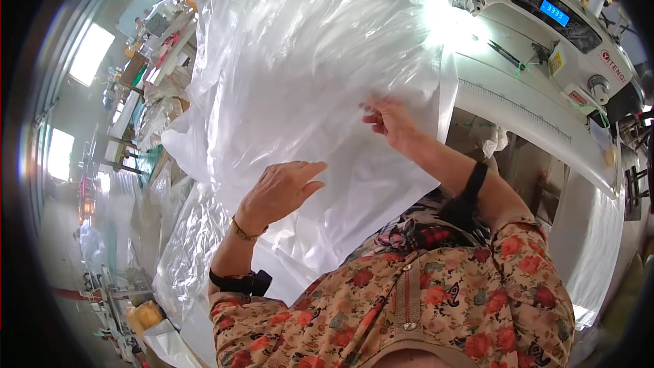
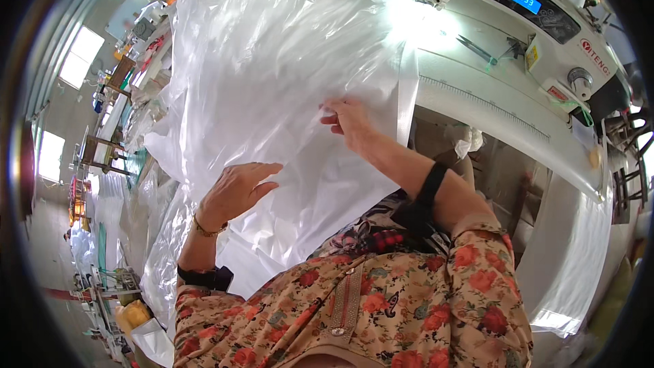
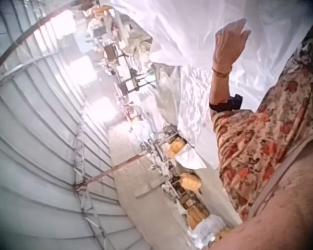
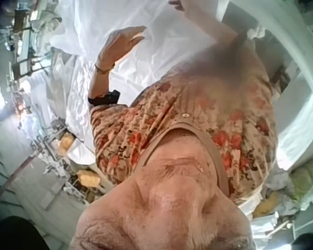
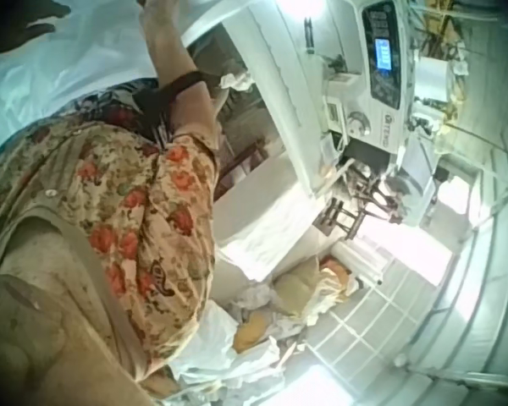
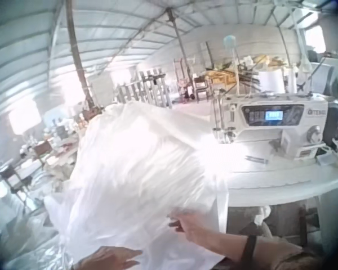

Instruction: Sewing the edges of large white plastic bags using an industrial sewing machine.

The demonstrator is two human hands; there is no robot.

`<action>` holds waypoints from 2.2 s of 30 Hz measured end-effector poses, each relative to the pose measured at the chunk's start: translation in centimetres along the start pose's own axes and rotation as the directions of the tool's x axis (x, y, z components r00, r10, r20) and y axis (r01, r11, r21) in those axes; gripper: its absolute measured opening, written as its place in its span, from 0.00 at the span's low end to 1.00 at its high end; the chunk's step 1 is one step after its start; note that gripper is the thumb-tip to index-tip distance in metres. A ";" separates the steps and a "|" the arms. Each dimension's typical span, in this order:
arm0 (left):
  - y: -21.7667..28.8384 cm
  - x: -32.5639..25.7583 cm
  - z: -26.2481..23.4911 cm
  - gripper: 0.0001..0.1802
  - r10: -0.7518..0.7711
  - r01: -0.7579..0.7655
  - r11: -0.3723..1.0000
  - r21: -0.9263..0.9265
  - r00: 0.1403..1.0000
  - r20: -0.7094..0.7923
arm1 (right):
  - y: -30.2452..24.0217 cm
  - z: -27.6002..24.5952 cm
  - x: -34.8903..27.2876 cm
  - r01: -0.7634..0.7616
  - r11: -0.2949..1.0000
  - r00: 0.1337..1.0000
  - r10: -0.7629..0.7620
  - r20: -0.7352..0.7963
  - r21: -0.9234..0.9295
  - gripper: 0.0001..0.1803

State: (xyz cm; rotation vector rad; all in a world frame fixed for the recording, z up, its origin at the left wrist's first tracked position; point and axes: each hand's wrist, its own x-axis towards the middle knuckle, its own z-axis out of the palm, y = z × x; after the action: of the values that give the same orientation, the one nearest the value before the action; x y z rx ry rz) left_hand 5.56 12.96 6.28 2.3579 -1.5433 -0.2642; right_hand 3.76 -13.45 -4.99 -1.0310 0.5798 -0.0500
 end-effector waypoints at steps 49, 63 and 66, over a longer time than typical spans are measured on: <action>0.9 5.9 6.1 0.06 -0.355 0.130 0.482 -0.866 0.933 -0.057 | 2.3 -6.2 -11.7 0.636 0.240 0.705 -0.569 0.425 -0.733 0.09; 5.3 5.8 8.8 0.07 -0.194 0.260 0.360 -0.896 0.960 0.201 | 4.8 -11.5 -14.6 0.321 -0.209 0.910 -0.202 0.362 -0.924 0.17; 6.0 5.7 8.6 0.06 -0.192 0.167 0.403 -0.900 0.977 0.095 | 3.9 -10.9 -15.5 0.471 0.035 0.852 -0.278 0.444 -0.881 0.11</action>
State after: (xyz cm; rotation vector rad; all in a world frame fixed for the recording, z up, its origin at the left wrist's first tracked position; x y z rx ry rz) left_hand 0.01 4.18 0.47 1.5632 -0.7326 -0.8762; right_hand -15.48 -15.32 -5.65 -2.5408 0.0563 -0.0579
